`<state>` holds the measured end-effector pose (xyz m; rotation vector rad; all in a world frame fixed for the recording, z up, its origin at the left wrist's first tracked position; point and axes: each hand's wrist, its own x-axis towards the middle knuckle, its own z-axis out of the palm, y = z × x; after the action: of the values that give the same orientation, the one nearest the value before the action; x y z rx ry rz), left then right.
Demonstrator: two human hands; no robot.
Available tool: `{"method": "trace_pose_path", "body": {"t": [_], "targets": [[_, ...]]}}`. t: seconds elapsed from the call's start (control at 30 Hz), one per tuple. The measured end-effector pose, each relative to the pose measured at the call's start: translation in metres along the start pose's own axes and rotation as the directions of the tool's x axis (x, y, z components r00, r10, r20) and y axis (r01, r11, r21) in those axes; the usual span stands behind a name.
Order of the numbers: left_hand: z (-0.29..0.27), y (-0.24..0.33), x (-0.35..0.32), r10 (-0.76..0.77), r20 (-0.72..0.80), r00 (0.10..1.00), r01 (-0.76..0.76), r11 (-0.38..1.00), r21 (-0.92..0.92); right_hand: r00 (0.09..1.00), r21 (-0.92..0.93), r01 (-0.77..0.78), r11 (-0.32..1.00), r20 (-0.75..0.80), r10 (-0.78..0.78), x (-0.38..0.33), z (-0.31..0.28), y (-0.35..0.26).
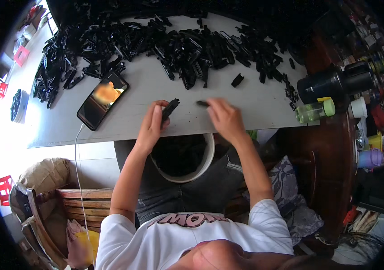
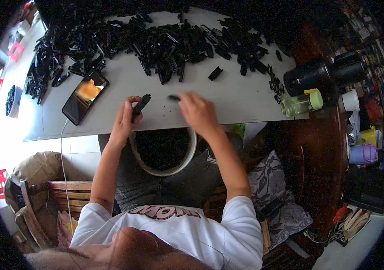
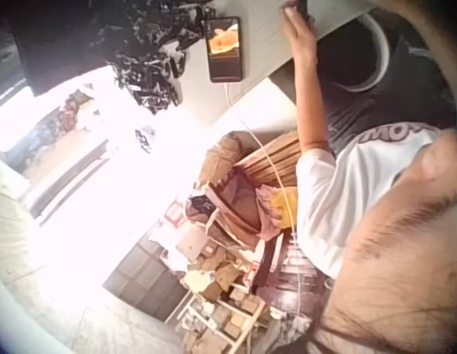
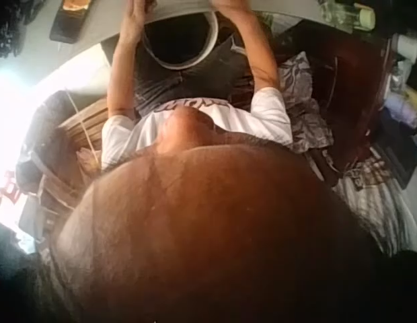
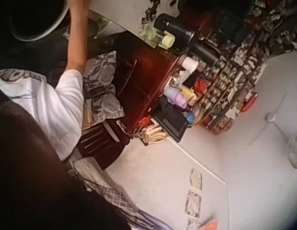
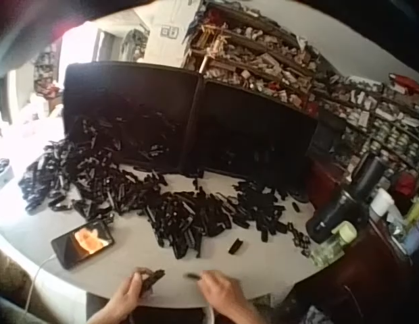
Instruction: Manually assembling small black plastic components at a workbench.
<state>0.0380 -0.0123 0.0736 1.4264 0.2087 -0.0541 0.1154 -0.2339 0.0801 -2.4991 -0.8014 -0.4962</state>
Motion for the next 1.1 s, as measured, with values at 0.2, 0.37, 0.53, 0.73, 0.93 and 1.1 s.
{"method": "trace_pose_path", "body": {"t": [0.2, 0.37, 0.53, 0.73, 0.93, 1.1], "targets": [[0.025, 0.001, -0.013, 0.364, 0.163, 0.917, -0.398, 0.848, 0.349, 0.994, 0.689, -0.081, 0.720, 0.110, 0.006, -0.008, -0.011, -0.055], [0.029, 0.008, -0.019, 0.265, 0.220, 0.939, -0.330, 0.875, 0.353, 0.937, 0.793, -0.341, 0.505, 0.240, 0.255, -0.023, -0.003, -0.055], [0.030, 0.000, -0.021, 0.213, 0.319, 0.924, -0.250, 0.965, 0.080, 0.932, 0.867, -0.300, 0.398, 0.176, 0.318, -0.023, -0.003, -0.062], [0.039, 0.003, -0.014, 0.205, 0.368, 0.907, -0.283, 0.943, 0.173, 0.830, 0.906, -0.417, -0.075, 0.413, 0.376, -0.031, 0.006, -0.052], [0.003, -0.005, 0.071, 0.602, 0.040, 0.797, -0.364, 0.428, 0.827, 0.768, 0.947, -0.232, 0.224, 0.036, 0.640, -0.002, 0.005, 0.024], [0.000, 0.004, 0.108, 0.549, 0.018, 0.836, -0.147, 0.192, 0.970, 0.973, -0.253, -0.215, 0.943, -0.138, 0.184, 0.037, -0.005, 0.082]]}}
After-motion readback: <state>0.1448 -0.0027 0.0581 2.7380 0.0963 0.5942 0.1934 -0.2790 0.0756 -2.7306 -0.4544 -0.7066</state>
